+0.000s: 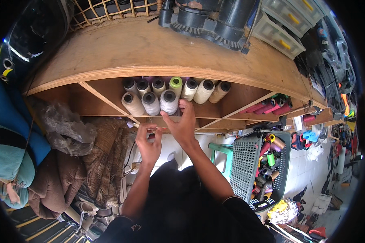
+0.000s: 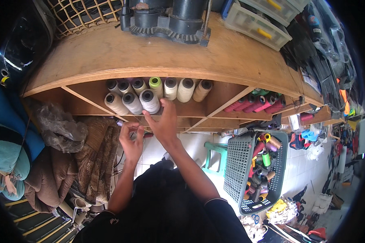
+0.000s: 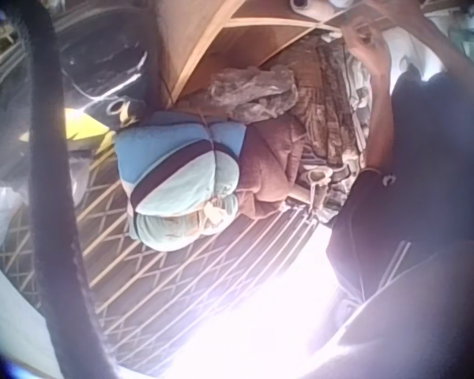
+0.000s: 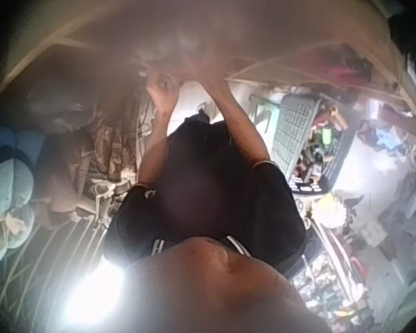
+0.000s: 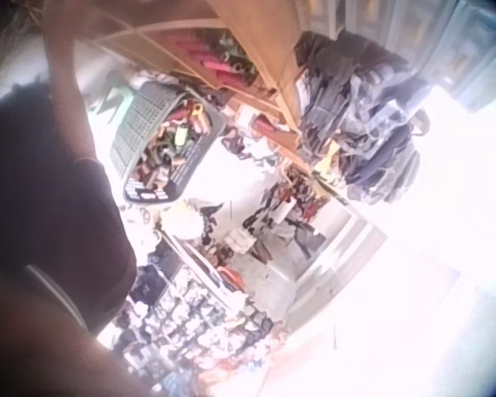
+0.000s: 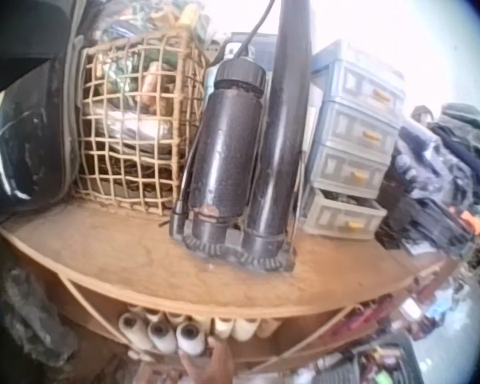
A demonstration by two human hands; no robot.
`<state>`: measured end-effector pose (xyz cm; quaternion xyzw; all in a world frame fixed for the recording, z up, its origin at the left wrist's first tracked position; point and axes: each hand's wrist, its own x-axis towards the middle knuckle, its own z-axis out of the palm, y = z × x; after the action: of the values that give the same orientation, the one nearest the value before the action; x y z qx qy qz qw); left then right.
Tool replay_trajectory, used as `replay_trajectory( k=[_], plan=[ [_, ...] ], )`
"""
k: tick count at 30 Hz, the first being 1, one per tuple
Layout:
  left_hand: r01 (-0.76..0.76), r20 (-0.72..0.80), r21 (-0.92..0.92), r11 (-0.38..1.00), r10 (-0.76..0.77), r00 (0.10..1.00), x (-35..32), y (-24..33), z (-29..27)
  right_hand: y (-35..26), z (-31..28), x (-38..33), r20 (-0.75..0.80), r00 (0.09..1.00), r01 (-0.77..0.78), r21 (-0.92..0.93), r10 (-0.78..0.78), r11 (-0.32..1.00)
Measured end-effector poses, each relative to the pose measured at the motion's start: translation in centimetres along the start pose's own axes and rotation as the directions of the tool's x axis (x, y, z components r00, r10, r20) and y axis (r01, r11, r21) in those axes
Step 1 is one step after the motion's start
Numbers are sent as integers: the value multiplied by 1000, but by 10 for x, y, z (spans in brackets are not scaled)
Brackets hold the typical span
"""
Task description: The person repeatedly picks up thread spools from a black plastic basket and places them onto a wooden shelf. They handle spools of various colors, including white, pink, and yellow, arranging them in rows on the shelf.
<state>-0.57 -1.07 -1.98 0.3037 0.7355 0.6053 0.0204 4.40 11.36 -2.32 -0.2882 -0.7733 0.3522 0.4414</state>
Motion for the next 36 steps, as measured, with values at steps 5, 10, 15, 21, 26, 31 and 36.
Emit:
replay_trajectory(
  k=[5, 10, 15, 21, 26, 31, 36],
  plan=[
    [26, -17, -14, 1000, -26, 1000, -1, 3, 3, -13, -25, -8, -43, 998, 44, -24, -45, 999],
    [-94, 102, 71, 993, 87, 991, -12, -16, 3, 13, -71, -61, -51, 993, 98, -85, -103, 992],
    [38, 409, 68, 997, -63, 910, -38, -76, 12, 62, -116, -137, 104, 961, -245, -113, 257, 963],
    [250, 696, 165, 954, -292, 656, -111, -209, 20, 98, -182, -228, -11, 774, -628, -144, 633, 765],
    [693, 454, 645, 321, -891, -9, -165, -296, -8, 87, -238, -234, -623, 583, -698, -55, 521, 714],
    [582, 379, 775, 247, -919, -114, -165, -257, 11, 114, -331, -274, -898, 359, -770, -132, 253, 624],
    [448, 499, 771, 454, -867, 19, -140, -197, 71, 192, -441, -390, -855, 420, -878, -297, 305, 375]
  ],
)
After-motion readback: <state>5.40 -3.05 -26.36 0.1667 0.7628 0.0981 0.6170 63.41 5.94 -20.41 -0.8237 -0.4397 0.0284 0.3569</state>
